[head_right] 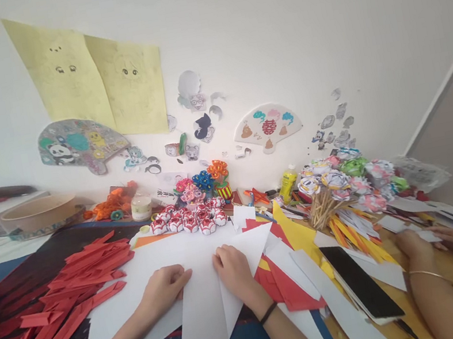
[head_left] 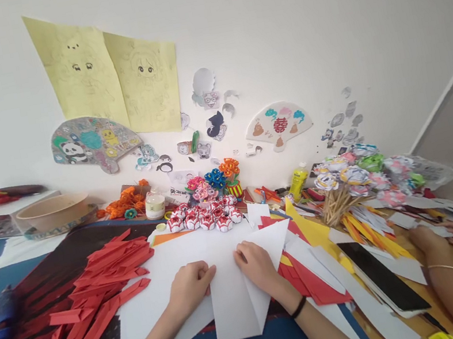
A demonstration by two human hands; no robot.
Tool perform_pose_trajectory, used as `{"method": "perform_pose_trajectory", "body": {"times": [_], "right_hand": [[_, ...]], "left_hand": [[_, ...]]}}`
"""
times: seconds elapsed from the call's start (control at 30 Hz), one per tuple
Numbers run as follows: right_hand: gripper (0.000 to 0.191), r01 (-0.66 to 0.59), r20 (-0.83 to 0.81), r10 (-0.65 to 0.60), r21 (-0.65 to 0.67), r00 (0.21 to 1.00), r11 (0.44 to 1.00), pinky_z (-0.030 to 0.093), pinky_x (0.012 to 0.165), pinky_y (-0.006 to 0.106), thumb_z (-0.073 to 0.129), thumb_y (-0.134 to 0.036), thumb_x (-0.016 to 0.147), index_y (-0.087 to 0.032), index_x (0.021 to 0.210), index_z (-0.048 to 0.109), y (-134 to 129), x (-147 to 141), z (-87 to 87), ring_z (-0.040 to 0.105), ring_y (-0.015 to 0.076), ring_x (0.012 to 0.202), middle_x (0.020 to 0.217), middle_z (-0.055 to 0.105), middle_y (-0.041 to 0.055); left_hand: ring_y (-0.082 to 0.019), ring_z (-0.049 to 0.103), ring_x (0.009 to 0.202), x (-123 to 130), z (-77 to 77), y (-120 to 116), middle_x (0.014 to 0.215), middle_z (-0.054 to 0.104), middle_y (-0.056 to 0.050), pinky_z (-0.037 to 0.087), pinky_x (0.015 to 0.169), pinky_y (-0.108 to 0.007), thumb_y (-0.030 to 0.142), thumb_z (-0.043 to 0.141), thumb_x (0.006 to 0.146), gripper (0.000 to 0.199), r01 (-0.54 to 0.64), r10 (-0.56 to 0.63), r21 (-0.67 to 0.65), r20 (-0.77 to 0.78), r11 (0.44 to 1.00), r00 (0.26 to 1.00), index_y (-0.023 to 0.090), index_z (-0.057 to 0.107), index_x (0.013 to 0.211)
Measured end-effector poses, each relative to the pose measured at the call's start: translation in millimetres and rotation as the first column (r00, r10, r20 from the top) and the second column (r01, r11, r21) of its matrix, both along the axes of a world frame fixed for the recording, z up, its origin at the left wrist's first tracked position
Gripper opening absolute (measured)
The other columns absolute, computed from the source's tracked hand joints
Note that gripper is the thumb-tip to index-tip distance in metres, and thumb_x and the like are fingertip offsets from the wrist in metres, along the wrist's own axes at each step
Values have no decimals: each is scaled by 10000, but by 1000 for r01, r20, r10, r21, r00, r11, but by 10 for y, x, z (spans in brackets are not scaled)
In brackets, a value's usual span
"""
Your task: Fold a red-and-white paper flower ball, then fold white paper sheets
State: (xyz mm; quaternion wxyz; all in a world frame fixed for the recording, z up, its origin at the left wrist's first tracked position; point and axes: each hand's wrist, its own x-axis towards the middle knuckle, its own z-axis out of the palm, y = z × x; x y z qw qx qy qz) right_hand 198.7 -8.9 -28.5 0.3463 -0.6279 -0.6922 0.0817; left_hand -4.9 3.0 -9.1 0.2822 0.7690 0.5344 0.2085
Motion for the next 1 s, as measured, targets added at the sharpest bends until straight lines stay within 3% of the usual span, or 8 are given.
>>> {"method": "perform_pose_trajectory", "body": {"times": [0.4,0.73,0.9,1.0], "right_hand": [[234,34,226,-42,39,973,999,259,614,271,416,-210,943,-201,718,481,32,35,-68,501,157,690,734,566,4],[263,49,211,-56,40,976,998,258,564,263,451,-192,907,-196,644,455,62,61,-40,475,137,609,661,537,-9],[276,-17,172,14,15,985,1000,330,562,228,440,-198,916,-196,641,463,82,126,8,500,123,600,651,536,-21],[202,-44,177,38,29,984,999,379,630,227,438,-175,916,-198,722,490,45,103,17,530,139,700,741,561,-6]], "left_hand": [[-155,571,519,-37,39,-6,448,620,29,374,605,-236,382,455,812,354,54,-54,-4,-17,999,998,207,478,505],[-148,529,477,-64,-21,10,430,596,34,372,567,-230,525,450,831,448,98,-94,-48,72,994,993,207,440,516],[-145,526,492,-53,-25,20,466,609,43,360,562,-228,452,491,815,368,71,-68,-12,138,997,988,210,424,546],[-147,520,492,-52,-20,14,455,586,44,361,570,-233,430,473,824,348,24,-27,23,169,999,985,213,424,556]]}}
